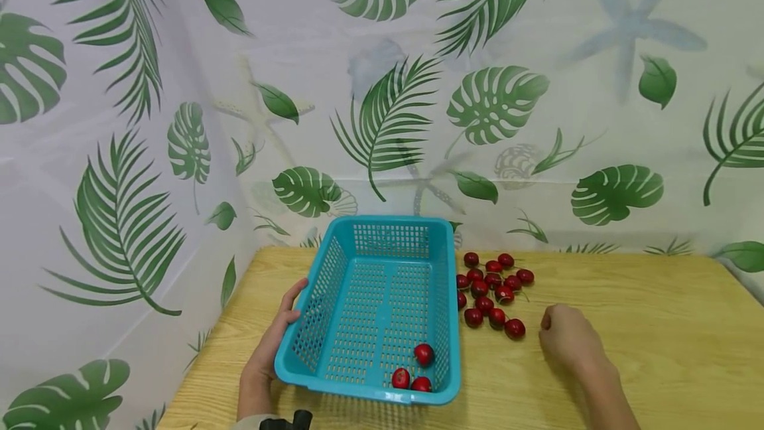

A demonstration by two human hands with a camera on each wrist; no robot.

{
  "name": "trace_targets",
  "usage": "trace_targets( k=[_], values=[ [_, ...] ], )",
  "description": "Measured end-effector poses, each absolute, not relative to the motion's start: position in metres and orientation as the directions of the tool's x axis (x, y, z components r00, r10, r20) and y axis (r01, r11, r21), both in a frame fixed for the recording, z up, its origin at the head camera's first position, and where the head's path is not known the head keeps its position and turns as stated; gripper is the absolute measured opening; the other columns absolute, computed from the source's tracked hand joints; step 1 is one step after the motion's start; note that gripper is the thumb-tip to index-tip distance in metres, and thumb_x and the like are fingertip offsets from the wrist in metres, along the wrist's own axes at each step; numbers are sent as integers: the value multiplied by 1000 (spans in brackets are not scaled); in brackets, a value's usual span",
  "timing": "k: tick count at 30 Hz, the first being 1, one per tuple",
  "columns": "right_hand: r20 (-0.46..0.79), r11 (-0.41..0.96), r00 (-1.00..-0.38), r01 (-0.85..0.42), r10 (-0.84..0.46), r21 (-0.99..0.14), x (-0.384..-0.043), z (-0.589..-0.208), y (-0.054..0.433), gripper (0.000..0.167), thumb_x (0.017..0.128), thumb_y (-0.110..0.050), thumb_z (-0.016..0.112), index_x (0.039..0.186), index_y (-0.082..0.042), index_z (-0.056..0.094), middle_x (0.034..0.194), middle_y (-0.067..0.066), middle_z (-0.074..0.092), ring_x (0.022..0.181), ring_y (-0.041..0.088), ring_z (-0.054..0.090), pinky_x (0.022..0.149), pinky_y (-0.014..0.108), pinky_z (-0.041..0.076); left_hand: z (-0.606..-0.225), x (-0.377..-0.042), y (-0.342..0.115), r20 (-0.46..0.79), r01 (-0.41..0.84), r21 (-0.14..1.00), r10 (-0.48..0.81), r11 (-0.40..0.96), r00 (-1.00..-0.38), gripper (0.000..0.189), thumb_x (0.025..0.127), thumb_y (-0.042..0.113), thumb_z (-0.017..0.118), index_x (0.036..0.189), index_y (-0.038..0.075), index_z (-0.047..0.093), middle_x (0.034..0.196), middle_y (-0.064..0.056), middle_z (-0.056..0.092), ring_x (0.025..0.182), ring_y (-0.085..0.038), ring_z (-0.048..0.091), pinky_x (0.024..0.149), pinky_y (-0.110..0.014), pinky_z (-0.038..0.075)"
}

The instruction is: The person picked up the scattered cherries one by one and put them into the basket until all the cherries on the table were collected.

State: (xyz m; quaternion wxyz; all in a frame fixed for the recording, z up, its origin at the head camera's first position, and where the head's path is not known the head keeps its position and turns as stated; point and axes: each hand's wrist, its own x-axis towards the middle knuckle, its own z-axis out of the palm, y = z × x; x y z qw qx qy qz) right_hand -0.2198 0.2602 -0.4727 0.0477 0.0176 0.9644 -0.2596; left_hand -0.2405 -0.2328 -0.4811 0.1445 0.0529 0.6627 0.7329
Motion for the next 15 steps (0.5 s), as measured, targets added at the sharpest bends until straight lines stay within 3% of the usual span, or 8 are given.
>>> trace_targets(
  k=[8,13,15],
  values=[
    [-125,866,-991,96,39,-490,-219,-474,262,7,81,3,56,78,0,61,76,10,60,68,23,53,58,37,44,-482,-242,-231,-102,-123,990,257,-64,-961,62,96,20,29,156,33,19,160,-17,18,130,-45,37,89,-43,46],
    [-153,871,-987,115,46,-479,-218,-473,261,5,83,3,57,79,1,60,76,10,60,67,23,54,57,38,44,-485,-250,-227,20,11,999,262,-38,-965,65,94,10,27,157,18,17,158,-28,14,136,-44,32,97,-34,42],
    [-162,873,-985,125,54,-471,-218,-473,261,5,84,2,57,80,1,60,76,10,61,67,23,55,56,38,45,-485,-250,-228,20,9,999,271,-43,-962,65,94,10,27,157,19,16,158,-28,13,136,-43,32,96,-34,42]
  ],
)
